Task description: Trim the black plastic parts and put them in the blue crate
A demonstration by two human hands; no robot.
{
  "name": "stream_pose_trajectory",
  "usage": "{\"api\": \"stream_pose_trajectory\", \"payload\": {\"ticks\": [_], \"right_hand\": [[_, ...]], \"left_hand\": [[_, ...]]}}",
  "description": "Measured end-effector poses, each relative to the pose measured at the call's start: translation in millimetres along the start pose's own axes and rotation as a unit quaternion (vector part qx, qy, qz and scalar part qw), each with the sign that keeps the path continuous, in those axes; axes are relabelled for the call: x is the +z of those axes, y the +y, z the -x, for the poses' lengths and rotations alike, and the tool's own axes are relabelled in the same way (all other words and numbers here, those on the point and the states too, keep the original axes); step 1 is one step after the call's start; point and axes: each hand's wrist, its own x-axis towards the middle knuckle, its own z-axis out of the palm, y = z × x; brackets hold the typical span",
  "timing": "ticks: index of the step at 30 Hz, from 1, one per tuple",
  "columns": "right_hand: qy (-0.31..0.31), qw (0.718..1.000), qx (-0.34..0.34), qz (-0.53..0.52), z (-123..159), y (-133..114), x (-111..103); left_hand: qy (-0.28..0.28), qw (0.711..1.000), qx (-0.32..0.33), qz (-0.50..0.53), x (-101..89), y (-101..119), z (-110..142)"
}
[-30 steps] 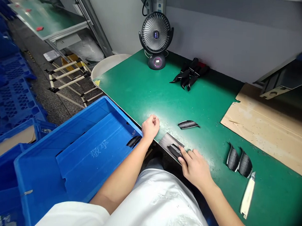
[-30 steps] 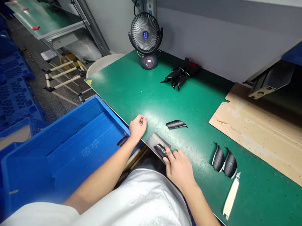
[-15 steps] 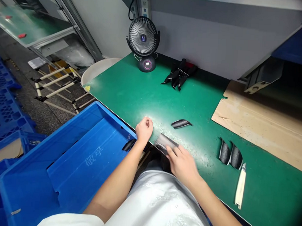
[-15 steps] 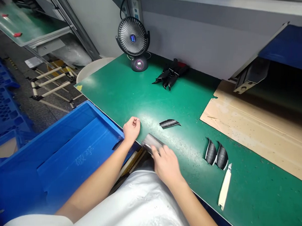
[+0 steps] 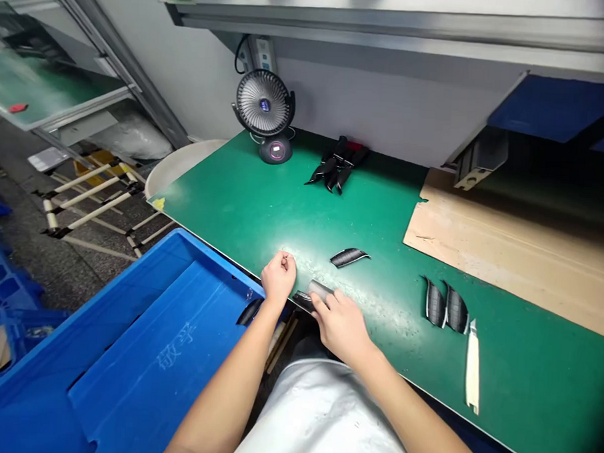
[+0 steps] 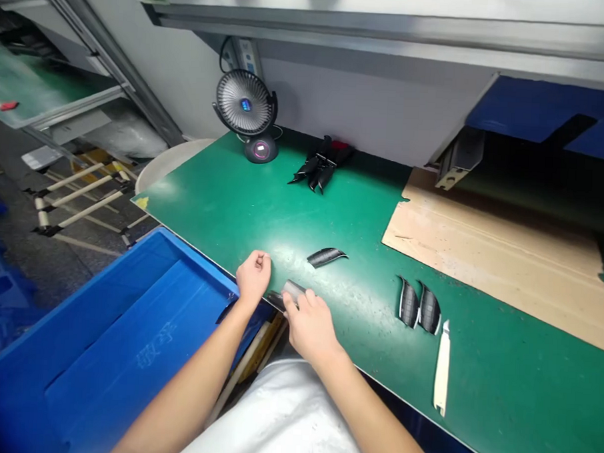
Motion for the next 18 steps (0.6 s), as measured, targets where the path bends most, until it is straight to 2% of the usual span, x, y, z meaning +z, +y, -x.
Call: {"api": "stream_pose_trajectory", "payload": {"ticks": [2,4,7,9,11,14,18], "right_hand": [[0.013,1.000,0.012,-0.007,5,10,-11],[0.044,0.997,0.061,-0.002,18,31,-22],[0.080,0.986,0.146,0.028,34,66,-24],[0.078,0.982,0.166,0.033,35,80,-16],[0.081,0.980,0.178,0.027,29,82,-6],[0.095,0.975,0.199,0.019,20,71,4],[0.118,0.961,0.250,0.014,31,70,-2]], "left_hand": [[-0.015,1.000,0.014,-0.006,-3.0,9,-3],[-0.045,0.997,0.058,-0.001,-4.9,27,-4],[-0.114,0.978,0.173,0.016,-2.5,63,-1],[-0.161,0.956,0.244,0.014,2.4,87,4],[-0.196,0.936,0.291,-0.002,8.7,104,11],[-0.231,0.913,0.333,-0.032,16.8,118,22],[-0.261,0.886,0.380,-0.055,19.0,127,35]]}}
